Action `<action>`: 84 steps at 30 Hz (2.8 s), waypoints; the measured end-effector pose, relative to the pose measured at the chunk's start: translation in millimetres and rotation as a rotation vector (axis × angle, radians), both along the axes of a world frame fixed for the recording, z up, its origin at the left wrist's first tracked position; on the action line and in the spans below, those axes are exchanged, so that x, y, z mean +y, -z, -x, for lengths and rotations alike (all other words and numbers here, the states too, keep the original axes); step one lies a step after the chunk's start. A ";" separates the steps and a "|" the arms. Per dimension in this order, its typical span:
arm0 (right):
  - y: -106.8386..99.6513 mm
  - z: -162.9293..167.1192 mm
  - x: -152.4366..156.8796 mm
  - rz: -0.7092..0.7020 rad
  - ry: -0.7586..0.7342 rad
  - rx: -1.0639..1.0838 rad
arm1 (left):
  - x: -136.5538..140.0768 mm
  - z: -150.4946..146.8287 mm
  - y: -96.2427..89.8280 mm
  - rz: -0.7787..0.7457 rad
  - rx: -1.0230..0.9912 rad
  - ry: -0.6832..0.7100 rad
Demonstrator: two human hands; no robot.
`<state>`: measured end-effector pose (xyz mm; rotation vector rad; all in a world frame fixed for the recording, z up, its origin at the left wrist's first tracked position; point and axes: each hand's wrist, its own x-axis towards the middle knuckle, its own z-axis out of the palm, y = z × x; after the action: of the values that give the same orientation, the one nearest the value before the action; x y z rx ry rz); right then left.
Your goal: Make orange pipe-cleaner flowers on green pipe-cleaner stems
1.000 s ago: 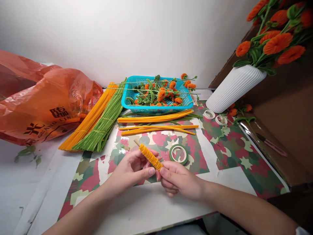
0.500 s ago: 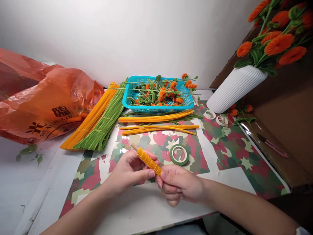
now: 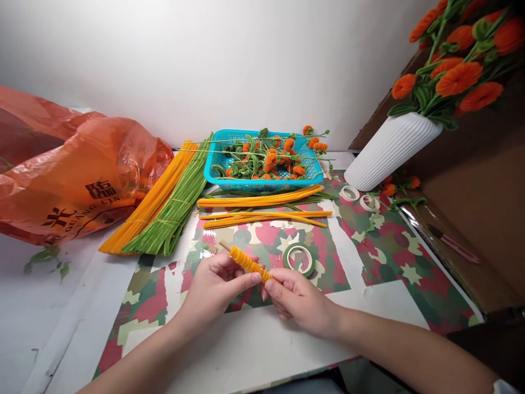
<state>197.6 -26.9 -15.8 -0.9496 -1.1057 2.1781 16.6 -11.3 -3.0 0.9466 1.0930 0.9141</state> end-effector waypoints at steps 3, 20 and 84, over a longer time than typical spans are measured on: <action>-2.4 0.4 0.2 0.119 -0.044 0.120 | 1.0 1.7 2.8 0.003 -0.031 0.042; -3.5 1.5 2.4 0.135 -0.040 0.136 | -1.8 4.8 23.3 -0.059 0.078 0.018; 13.4 -6.7 6.0 0.343 -0.284 0.384 | -8.4 -0.4 10.3 -0.058 0.006 0.006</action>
<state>204.2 -20.9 -29.2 -0.4867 -0.7308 2.6970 16.9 -19.7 -13.3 1.0010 1.0731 0.9426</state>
